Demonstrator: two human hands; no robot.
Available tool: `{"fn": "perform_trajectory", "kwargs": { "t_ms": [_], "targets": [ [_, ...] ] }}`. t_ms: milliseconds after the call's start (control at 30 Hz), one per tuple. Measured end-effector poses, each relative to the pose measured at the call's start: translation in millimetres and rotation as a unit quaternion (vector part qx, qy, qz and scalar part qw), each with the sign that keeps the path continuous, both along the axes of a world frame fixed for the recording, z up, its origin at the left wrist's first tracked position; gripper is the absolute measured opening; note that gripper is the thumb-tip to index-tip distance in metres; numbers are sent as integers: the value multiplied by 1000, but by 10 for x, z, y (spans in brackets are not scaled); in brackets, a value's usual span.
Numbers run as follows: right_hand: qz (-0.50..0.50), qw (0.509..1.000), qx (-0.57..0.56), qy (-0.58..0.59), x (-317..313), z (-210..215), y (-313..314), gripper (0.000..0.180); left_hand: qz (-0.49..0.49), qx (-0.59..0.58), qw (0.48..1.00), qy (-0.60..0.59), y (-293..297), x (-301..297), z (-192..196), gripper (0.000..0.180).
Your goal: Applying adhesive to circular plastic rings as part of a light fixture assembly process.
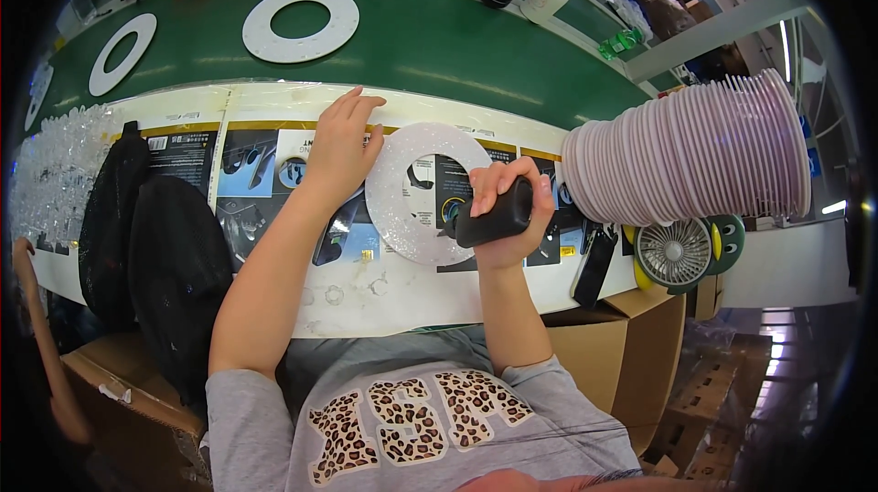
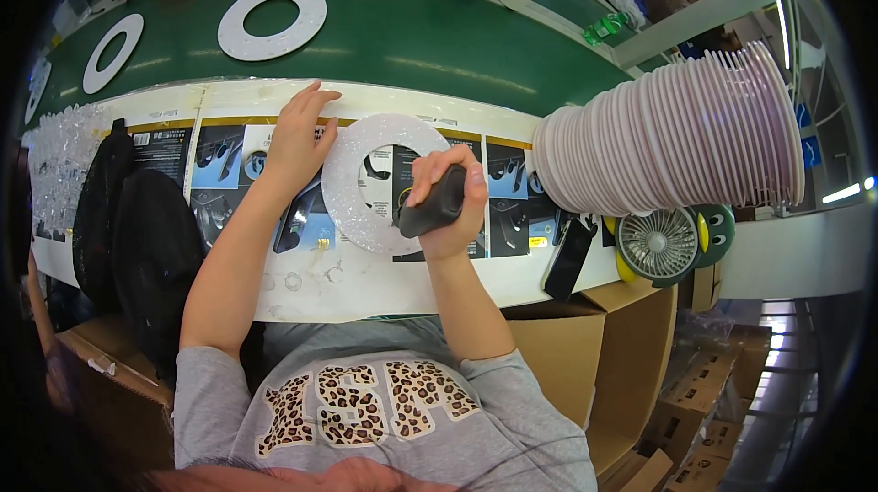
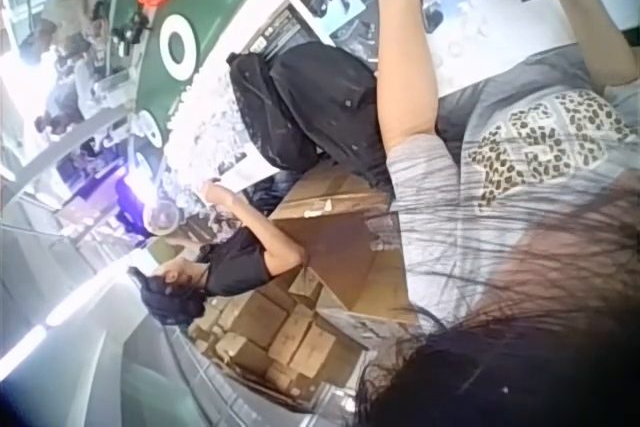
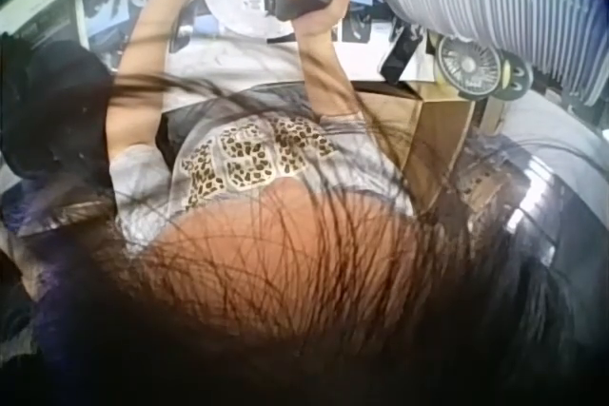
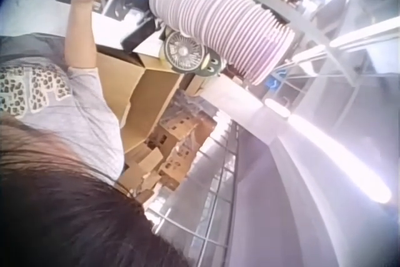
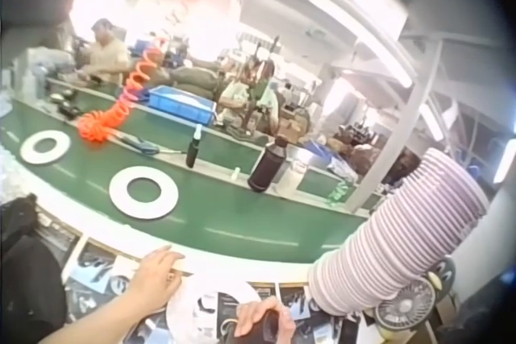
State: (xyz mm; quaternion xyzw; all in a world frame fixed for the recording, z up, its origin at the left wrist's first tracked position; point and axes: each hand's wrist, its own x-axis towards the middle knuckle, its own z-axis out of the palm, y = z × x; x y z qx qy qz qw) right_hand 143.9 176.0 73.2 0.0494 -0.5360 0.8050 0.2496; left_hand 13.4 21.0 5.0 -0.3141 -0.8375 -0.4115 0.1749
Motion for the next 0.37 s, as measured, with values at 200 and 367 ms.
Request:
{"fn": "perform_trajectory", "kwargs": {
  "t_ms": [200,367],
  "targets": [
    [-3,999,-15,33,145,78,18,38,-1,-1,1000,3,-11,-6,-9,31],
    [40,999,-7,27,272,-4,18,40,-4,4,1000,-1,3,-6,-14,31]
  ]
}}
